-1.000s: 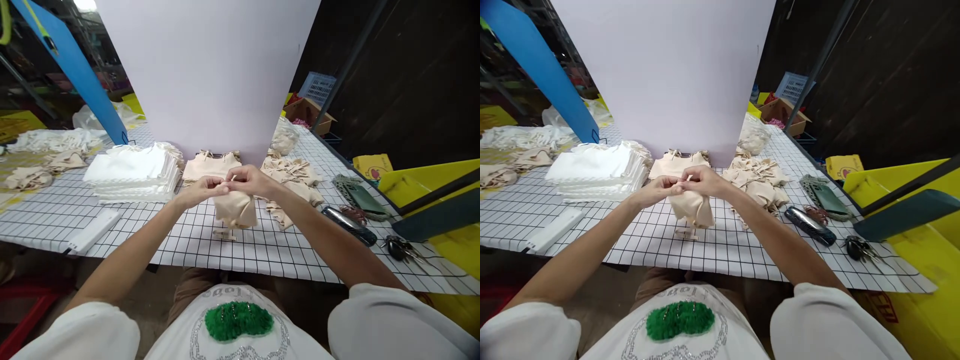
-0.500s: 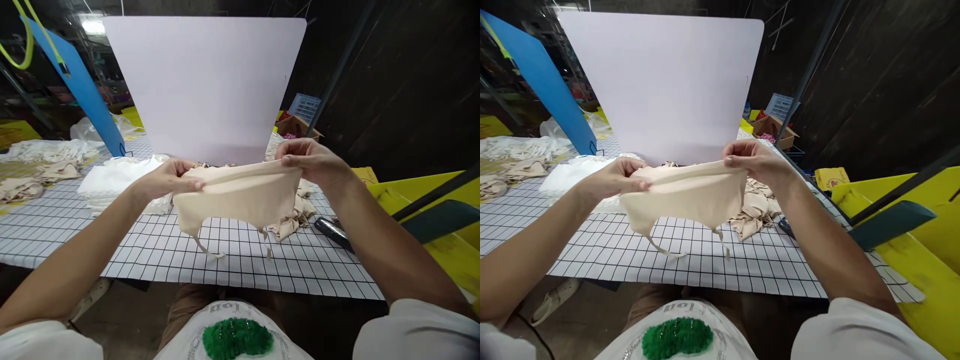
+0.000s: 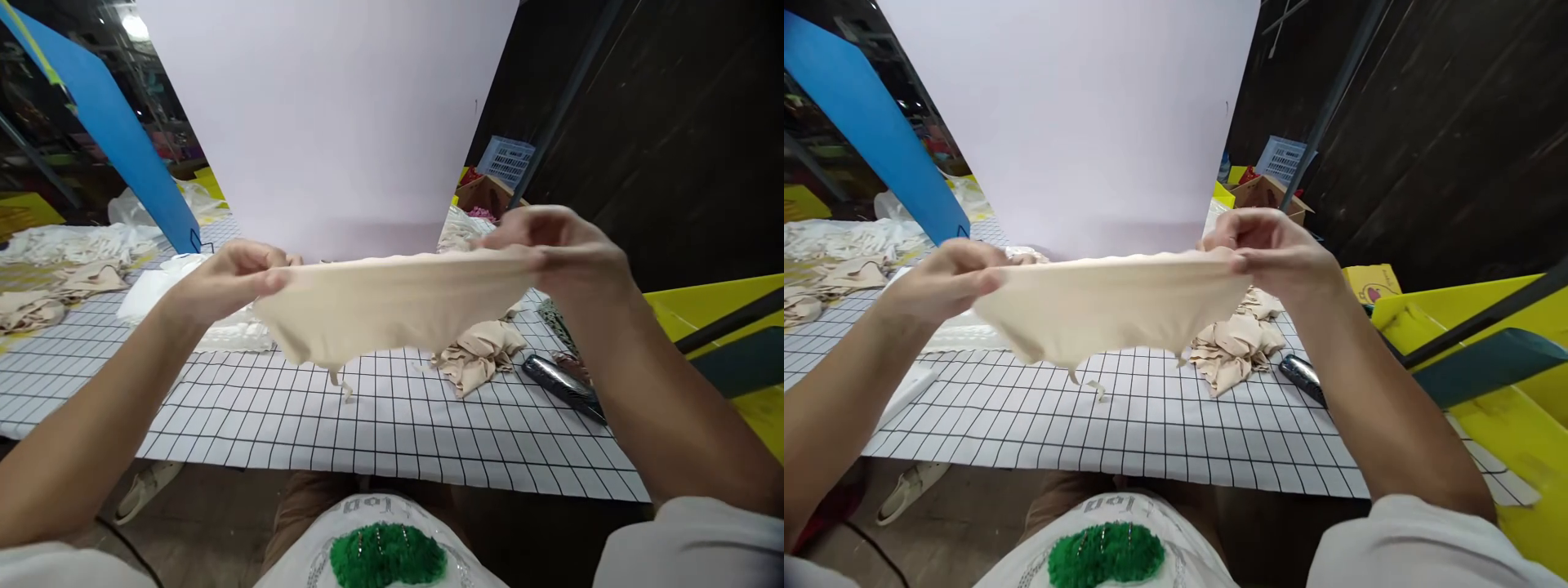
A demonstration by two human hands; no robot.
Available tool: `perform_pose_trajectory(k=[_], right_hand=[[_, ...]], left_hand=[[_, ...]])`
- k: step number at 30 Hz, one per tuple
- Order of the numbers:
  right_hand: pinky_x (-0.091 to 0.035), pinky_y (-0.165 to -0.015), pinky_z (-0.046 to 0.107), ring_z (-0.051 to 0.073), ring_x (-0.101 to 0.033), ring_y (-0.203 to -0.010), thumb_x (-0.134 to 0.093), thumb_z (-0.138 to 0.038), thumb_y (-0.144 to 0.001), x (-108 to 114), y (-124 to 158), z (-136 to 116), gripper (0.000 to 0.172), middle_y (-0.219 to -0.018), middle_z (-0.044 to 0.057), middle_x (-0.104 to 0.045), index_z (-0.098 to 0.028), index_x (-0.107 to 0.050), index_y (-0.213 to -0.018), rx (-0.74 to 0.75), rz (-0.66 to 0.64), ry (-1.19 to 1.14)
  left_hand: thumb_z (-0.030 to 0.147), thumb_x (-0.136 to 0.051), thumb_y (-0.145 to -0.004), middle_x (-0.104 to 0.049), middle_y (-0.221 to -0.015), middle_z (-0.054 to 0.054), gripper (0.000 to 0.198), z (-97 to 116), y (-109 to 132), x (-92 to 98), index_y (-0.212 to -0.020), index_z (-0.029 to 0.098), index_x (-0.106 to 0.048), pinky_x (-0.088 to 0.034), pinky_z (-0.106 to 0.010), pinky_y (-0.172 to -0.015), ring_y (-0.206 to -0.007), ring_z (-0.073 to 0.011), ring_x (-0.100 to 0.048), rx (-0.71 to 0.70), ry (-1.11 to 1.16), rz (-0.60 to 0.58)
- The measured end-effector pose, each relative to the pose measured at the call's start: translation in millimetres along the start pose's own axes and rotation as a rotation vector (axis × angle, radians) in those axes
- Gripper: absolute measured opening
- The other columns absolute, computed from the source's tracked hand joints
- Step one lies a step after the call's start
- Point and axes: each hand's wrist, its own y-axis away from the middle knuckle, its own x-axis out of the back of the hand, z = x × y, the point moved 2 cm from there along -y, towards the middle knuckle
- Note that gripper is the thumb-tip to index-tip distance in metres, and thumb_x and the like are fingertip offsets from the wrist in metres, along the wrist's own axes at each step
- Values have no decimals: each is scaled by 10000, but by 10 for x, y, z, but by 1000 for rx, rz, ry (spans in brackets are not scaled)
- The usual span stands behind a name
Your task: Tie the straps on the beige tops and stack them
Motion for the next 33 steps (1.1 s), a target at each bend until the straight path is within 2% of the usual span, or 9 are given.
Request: perform_pose_trajectory(k=[3, 6, 10, 13, 18, 22, 25, 29, 33], right_hand=[[-451, -624, 315, 117, -551, -633, -855, -596, -672, -2, 8, 96, 450, -612, -21, -554, -195, -651, -651, -55, -85, 138], [-463, -620, 299, 133, -574, -704, -839, -579, -700, 70, -21, 201, 428, -728, 10, -611, -188, -666, -688, -153, -83, 278], [-452, -691, 307, 118, -572, -759, -826, -548, -734, 265, -174, 329, 397, -764, -4, -626, -184, -666, -734, -80, -15, 424], [-464, -720, 333, 141, -545, -733, -842, -505, -724, 428, -379, 501, 348, -723, 0, -611, -197, -680, -718, -22, 19, 695], [-490, -862, 440, 245, -574, -884, -825, -392, -782, 474, -435, 579, 263, -790, 33, -608, -256, -725, -982, 114, 253, 910], [-484, -845, 495, 298, -549, -957, -761, -330, -852, 90, 25, 633, 71, -788, 56, -591, -276, -731, -888, 175, 276, 991], [-490, -783, 451, 258, -540, -888, -707, -249, -896, -342, 536, 944, 45, -813, 57, -605, -262, -725, -857, 170, 200, 920], [-476, -782, 439, 247, -539, -894, -621, -165, -923, -864, 1191, 1513, 145, -823, 72, -624, -219, -710, -823, 39, -17, 808], [-464, -800, 427, 225, -539, -842, -608, -290, -965, -1139, 1587, 1674, 196, -837, 84, -624, -190, -727, -845, -80, -239, 720]], left_hand=[[510, -791, -794, -562, -564, -44, 424, -25, 40, -49, -545, 183, -687, -369, -267, -453, -523, -144, -497, 8, -200, -267], [484, -791, -792, -582, -598, -48, 378, -116, -22, 37, -572, 187, -710, -370, -271, -472, -541, -150, -507, 55, -282, -236], [349, -899, -660, -654, -708, -63, 224, -275, -305, 196, -644, 184, -747, -442, -289, -628, -709, -201, -600, 68, -358, -84], [190, -935, -566, -632, -674, -15, 239, -345, -604, 267, -719, 182, -752, -453, -324, -880, -864, -225, -616, -20, -535, 107], [247, -842, -745, -616, -789, 0, 225, -202, -753, 184, -868, 126, -698, -268, -519, -1139, -1197, -279, -490, -202, -722, 226], [265, -860, -714, -632, -988, -63, 211, -291, -321, 16, -727, 173, -671, -164, -547, -1143, -1196, -333, -451, -355, -944, 295], [196, -757, -788, -665, -876, -25, 140, -789, 233, -182, -702, 231, -652, -247, -497, -1053, -937, -264, -545, -408, -924, 130], [121, -586, -878, -684, -817, -28, 182, -1547, 1015, -491, -795, 259, -669, -336, -439, -935, -849, -241, -562, -208, -863, -133], [53, -430, -918, -700, -963, -77, 316, -1707, 1508, -640, -869, 233, -684, -381, -443, -942, -960, -259, -581, 31, -847, -391]])
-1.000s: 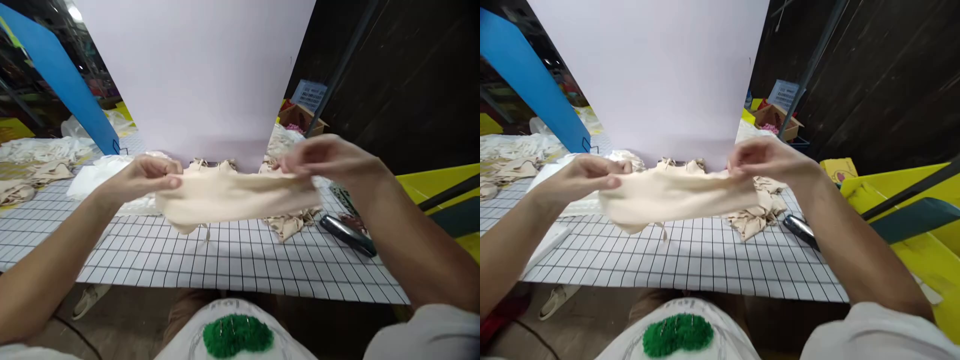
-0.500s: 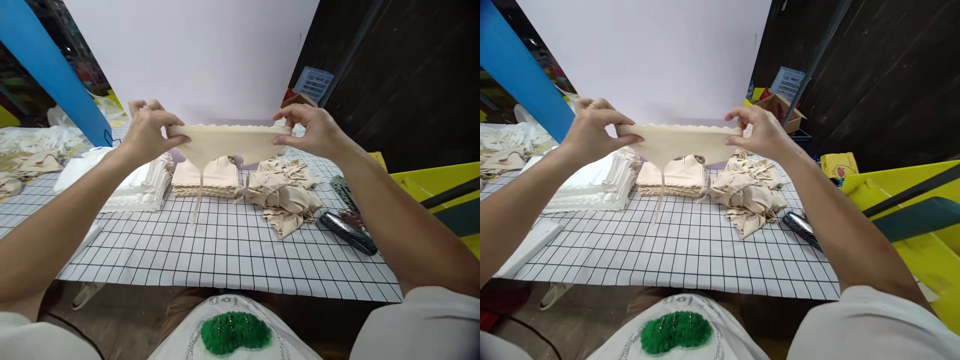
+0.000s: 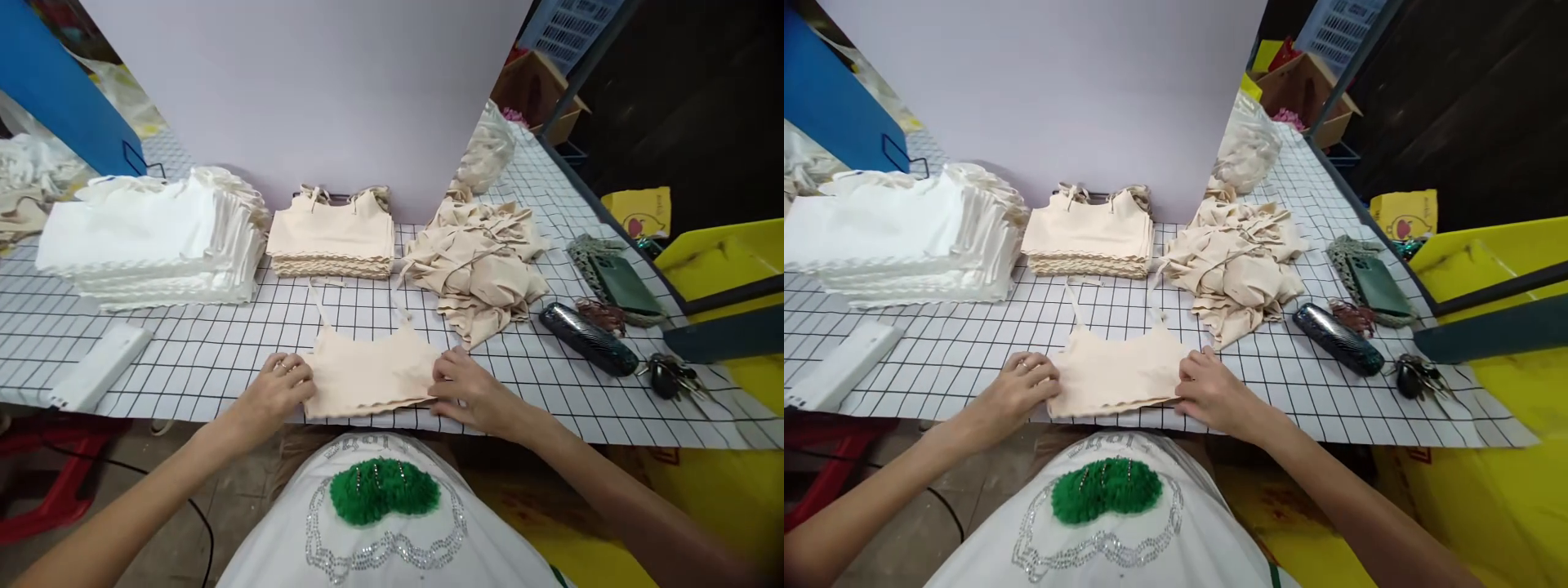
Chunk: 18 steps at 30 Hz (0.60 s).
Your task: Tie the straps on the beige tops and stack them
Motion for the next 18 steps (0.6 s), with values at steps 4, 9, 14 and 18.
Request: perform_pose_trajectory(k=[4, 9, 14, 18], right_hand=[[-439, -650, 312, 192, -570, -768, -555, -364, -1004, 16, 64, -126, 288, -788, 78, -628, -180, -741, -885, -113, -147, -97], [-422, -596, 282, 160, -599, -663, -541, -325, -1011, 94, -339, -19, 301, -731, 68, -672, -166, -727, -836, -99, -1, -91], [-476, -676, 266, 165, -681, -737, -609, -180, -935, 9, -1072, 74, 170, -826, 67, -764, -165, -746, -836, -127, 13, -197], [-462, -621, 242, 131, -639, -639, -632, -151, -885, -191, -1479, 68, 154, -750, 40, -744, -163, -746, -782, -225, -65, -350]], left_hand=[[125, -452, -945, -667, -1233, -85, 360, 19, 127, 148, -1154, 284, -698, -468, -382, -941, -1126, -262, -589, 110, 210, -143], [356, -591, -910, -699, -1100, -106, 241, -380, -225, 178, -1062, 236, -735, -528, -358, -865, -1012, -267, -646, 374, 296, 203], [433, -665, -848, -663, -884, -77, 244, -820, -819, -11, -808, 194, -692, -518, -373, -795, -823, -237, -634, 625, 105, 370], [331, -797, -732, -661, -808, -63, 221, -965, -1128, -70, -668, 200, -630, -490, -378, -829, -859, -250, -623, 713, 88, 439]])
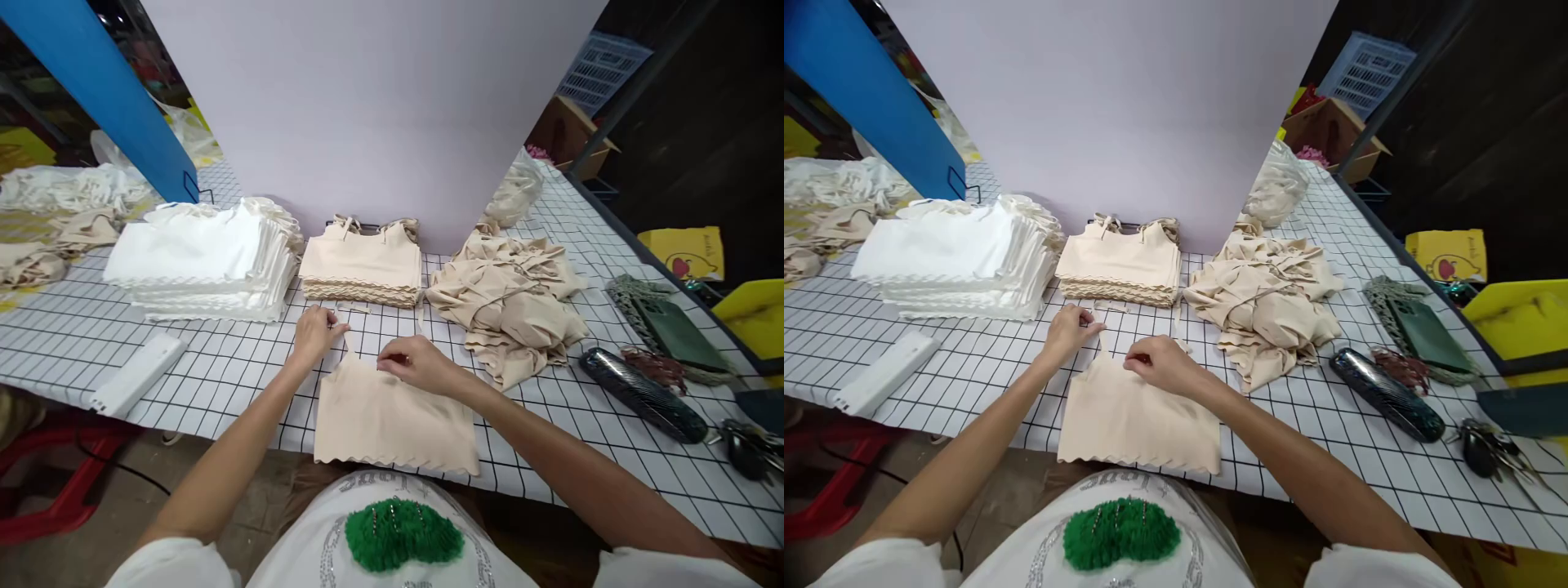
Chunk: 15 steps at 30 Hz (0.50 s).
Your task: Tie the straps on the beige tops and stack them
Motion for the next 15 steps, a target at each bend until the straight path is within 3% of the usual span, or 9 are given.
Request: perform_pose_trajectory(k=[4, 8, 12, 15], right_hand=[[-477, -554, 218, 109, -618, -564, -624, -137, -858, -120, -251, 133, 130, -694, 24, -701, -154, -731, -788, -221, 21, -231], [-502, -499, 213, 124, -621, -561, -657, -157, -852, -179, -441, 258, 73, -642, 26, -665, -145, -721, -819, -408, 43, -533], [-546, -542, 247, 160, -664, -699, -730, -370, -863, -250, -580, 230, 266, -792, 94, -700, -121, -719, -771, -476, 31, -885], [-545, -570, 268, 181, -659, -777, -804, -514, -770, -311, -626, 150, 401, -880, 107, -704, -120, -736, -802, -466, -16, -1123]], left_hand=[[198, -735, -729, -657, -664, -14, 137, 33, -69, -72, -635, 203, -635, -482, -331, -727, -701, -198, -619, 49, 119, -62], [216, -686, -769, -703, -746, -10, 39, 98, 18, -44, -762, 193, -657, -503, -291, -681, -677, -162, -630, 23, 224, -58], [195, -646, -803, -706, -831, -17, 90, 247, 198, 48, -892, 198, -646, -520, -286, -717, -750, -160, -635, -237, 366, 42], [116, -583, -828, -696, -854, -18, 158, 332, 342, 96, -946, 212, -626, -518, -292, -722, -782, -165, -623, -432, 308, 124]])
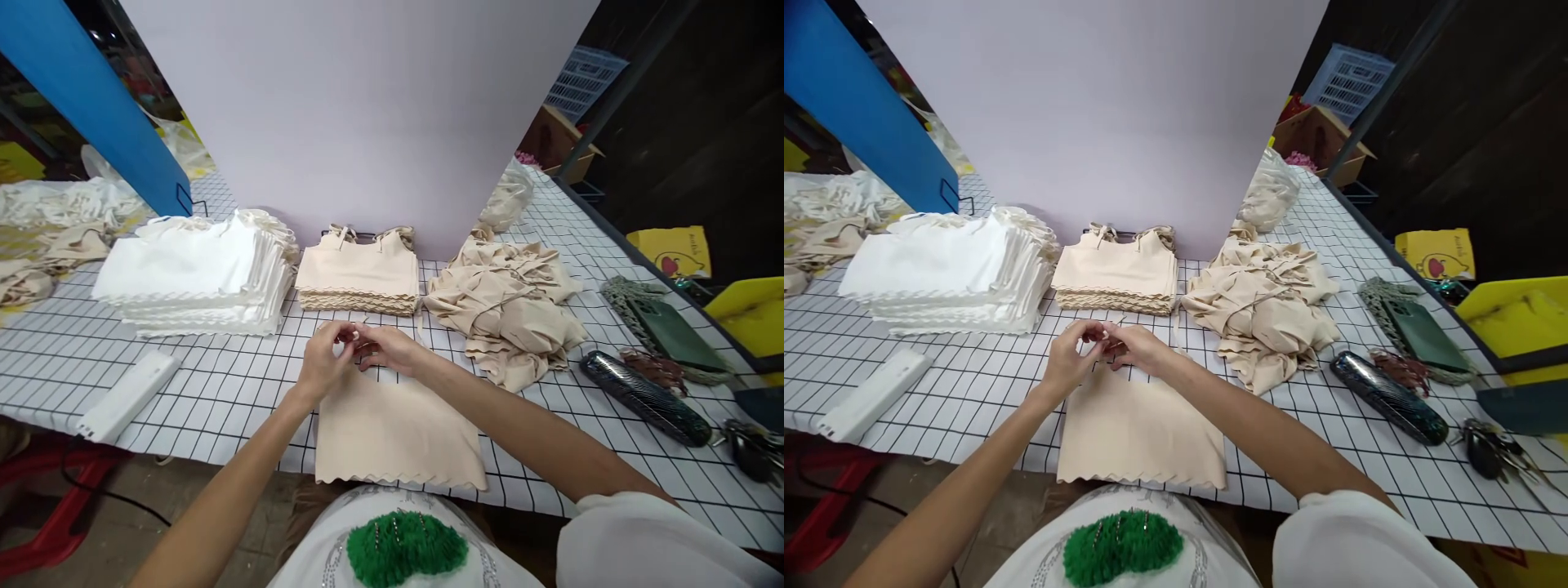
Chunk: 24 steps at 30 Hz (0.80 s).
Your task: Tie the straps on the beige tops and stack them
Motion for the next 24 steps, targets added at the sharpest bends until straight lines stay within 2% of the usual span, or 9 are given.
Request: perform_pose_trajectory(k=[5, 7, 10, 12, 14, 17, 19, 21, 24], right_hand=[[-532, -657, 284, 184, -632, -849, -935, -438, -568, -34, -16, -51, 409, -849, 58, -697, -151, -745, -789, 139, 10, -150], [-518, -663, 284, 187, -627, -881, -932, -419, -563, 2, -32, -101, 384, -888, 56, -707, -166, -751, -787, 187, 44, -154], [-505, -693, 283, 191, -638, -921, -867, -429, -659, 56, -37, -212, 324, -930, 62, -729, -192, -778, -862, 294, 76, -57], [-511, -750, 305, 183, -656, -891, -784, -400, -758, 73, -14, -297, 245, -885, 49, -736, -216, -789, -920, 435, 82, 95], [-515, -823, 343, 181, -665, -878, -686, -319, -839, 63, 28, -371, 167, -869, 39, -741, -237, -794, -937, 666, 73, 344], [-512, -838, 374, 185, -653, -849, -578, -187, -880, 22, 83, -399, 228, -862, 47, -747, -243, -793, -934, 1044, 63, 747], [-517, -804, 374, 183, -635, -804, -537, -142, -886, 9, 93, -364, 277, -829, 51, -739, -239, -784, -966, 1186, 76, 891], [-526, -789, 368, 181, -636, -787, -513, -139, -894, 11, 102, -322, 295, -813, 52, -729, -233, -776, -989, 1211, 94, 926], [-536, -811, 355, 187, -670, -843, -520, -180, -902, 16, 159, -286, 282, -885, 69, -741, -222, -778, -1007, 1043, 70, 875]], left_hand=[[71, -568, -859, -676, -856, -14, 177, 48, 148, -32, -955, 217, -590, -518, -290, -721, -789, -165, -606, -131, -46, 12], [81, -578, -863, -664, -824, -9, 143, 15, 188, -57, -904, 218, -580, -507, -291, -704, -769, -166, -594, -126, -43, 6], [85, -582, -841, -654, -783, -7, 130, -45, 195, -72, -833, 215, -587, -494, -300, -688, -747, -170, -580, -59, -10, -14], [106, -606, -814, -667, -796, -21, 105, -67, 163, -49, -810, 209, -621, -510, -322, -722, -780, -185, -594, 39, 49, -17], [176, -656, -813, -703, -871, -48, 40, -63, 122, -3, -843, 199, -672, -539, -355, -794, -852, -205, -635, 222, 211, 3], [400, -698, -859, -750, -971, -98, 250, 11, 100, 41, -943, 165, -715, -570, -419, -903, -928, -237, -708, 585, 711, -50], [515, -712, -851, -772, -964, -130, 396, 103, 123, 45, -967, 137, -725, -580, -441, -931, -931, -255, -741, 762, 1017, -149], [493, -799, -787, -785, -951, -140, 416, 181, 163, 55, -963, 120, -741, -591, -411, -924, -910, -247, -754, 840, 1137, -200], [362, -910, -675, -793, -887, -109, 370, 228, 236, 86, -915, 119, -770, -617, -320, -809, -788, -187, -748, 856, 1071, -139]])
